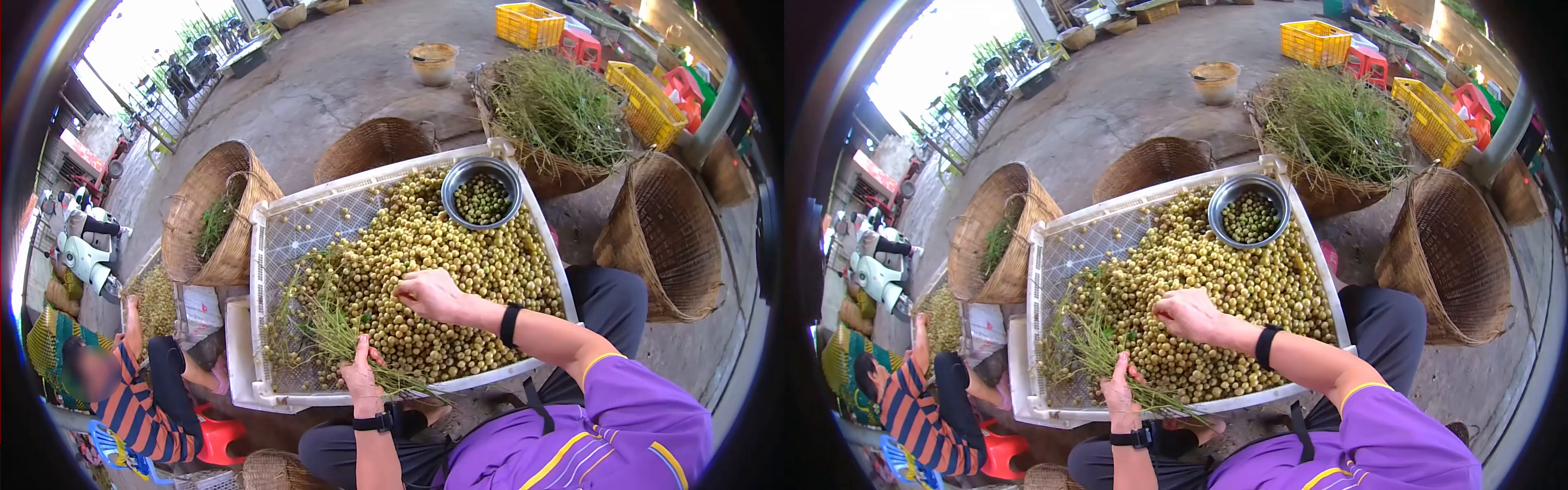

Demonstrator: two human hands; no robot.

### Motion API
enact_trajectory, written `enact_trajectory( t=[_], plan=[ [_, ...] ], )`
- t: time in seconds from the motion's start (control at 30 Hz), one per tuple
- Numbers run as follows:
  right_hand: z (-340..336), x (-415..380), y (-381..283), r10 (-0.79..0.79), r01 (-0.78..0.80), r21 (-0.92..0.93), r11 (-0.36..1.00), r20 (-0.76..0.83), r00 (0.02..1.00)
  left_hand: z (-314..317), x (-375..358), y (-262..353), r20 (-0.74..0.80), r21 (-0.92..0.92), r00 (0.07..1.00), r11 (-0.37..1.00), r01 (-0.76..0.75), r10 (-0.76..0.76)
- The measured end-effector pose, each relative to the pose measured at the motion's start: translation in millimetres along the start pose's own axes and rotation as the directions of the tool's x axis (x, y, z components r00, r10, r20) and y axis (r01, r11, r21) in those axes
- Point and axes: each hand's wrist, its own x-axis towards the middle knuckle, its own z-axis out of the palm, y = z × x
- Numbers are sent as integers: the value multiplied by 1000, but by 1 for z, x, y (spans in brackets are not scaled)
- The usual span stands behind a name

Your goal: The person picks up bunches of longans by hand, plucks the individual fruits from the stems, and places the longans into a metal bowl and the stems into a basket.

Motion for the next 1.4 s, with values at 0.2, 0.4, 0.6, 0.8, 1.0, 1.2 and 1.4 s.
enact_trajectory(
  t=[0.2,0.4,0.6,0.8,1.0,1.2,1.4],
  plan=[
    [31,23,4,-126,144,-142,979,133,983,-2,-5,-2,-4,19,1000,999,-27,27],
    [40,24,11,-112,174,-261,950,236,965,-11,-5,-4,-17,9,1000,1000,-23,23],
    [23,6,-4,110,-116,71,991,84,990,1,-9,-1,44,31,998,998,-49,48],
    [30,-26,-38,369,-366,358,859,62,927,35,-13,-3,250,36,968,999,-20,10],
    [44,-48,-30,541,-508,834,216,331,773,38,-21,-1,224,58,975,998,-15,1],
    [7,-92,-35,310,-530,635,562,432,847,5,-5,4,150,133,988,989,-60,40],
    [8,-147,-66,-16,-104,108,989,764,645,-16,10,7,163,210,987,977,-49,14]
  ],
)
